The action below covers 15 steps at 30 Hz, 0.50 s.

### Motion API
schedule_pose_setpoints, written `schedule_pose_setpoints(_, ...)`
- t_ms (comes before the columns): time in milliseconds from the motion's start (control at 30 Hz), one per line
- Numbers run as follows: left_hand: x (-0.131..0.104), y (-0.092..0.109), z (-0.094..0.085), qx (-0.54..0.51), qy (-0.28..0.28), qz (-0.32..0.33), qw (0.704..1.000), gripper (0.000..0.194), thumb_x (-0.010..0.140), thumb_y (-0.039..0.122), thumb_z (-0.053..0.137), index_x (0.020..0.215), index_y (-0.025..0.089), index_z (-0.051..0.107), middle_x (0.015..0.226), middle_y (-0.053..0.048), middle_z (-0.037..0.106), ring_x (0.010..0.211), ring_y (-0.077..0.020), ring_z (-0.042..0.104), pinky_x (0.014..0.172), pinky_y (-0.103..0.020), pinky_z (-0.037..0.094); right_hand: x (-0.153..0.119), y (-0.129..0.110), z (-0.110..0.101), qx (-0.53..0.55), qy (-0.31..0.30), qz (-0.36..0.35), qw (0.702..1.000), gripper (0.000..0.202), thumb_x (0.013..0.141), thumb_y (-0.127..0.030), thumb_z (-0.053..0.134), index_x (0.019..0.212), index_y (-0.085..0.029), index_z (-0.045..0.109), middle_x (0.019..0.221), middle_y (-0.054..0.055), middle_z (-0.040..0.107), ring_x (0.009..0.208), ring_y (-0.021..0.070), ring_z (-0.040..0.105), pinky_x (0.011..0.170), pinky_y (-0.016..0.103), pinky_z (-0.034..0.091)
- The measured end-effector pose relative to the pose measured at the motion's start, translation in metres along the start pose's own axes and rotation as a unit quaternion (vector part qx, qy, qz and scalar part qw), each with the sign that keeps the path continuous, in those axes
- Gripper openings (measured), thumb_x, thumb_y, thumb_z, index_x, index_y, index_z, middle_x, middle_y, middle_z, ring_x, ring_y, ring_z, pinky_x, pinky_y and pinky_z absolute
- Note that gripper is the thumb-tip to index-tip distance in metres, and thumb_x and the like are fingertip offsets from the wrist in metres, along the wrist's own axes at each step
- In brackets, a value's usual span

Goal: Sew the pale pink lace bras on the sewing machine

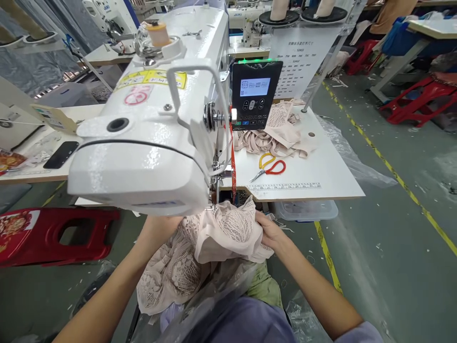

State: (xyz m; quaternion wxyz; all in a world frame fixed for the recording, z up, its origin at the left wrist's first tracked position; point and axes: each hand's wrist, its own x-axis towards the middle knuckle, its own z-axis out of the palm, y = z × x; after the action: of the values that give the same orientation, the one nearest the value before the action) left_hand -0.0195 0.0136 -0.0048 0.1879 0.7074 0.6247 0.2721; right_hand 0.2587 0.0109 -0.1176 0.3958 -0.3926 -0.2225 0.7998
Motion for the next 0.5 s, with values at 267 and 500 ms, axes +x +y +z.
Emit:
schedule_pose_setpoints(267,-0.058,0.04,-0.011,0.037,0.158,0.145,0.976,0.016,0.09,0.018,0.052,0.106,0.019,0.055,0.095,-0.008,0.066,0.09,-0.0188,0.064,0.075,-0.028,0.052,-0.048,-0.066,0.024,-0.141,0.129,-0.119,0.974,0.035,0.051,-0.047,0.09,0.07,-0.022,0.074,0.066,0.003,0.071,0.054,0.0168,0.061,0.053,0.027,0.05)
schedule_pose_setpoints(500,-0.07,0.087,0.007,0.002,-0.031,0.276,0.961,0.041,0.083,0.04,0.066,0.114,0.014,0.061,0.091,-0.01,0.074,0.085,-0.0253,0.069,0.076,-0.036,0.055,-0.082,-0.059,0.101,-0.447,-0.251,-0.148,0.846,0.028,0.09,-0.037,0.062,0.077,-0.018,0.077,0.07,0.004,0.071,0.066,0.016,0.064,0.061,0.024,0.047)
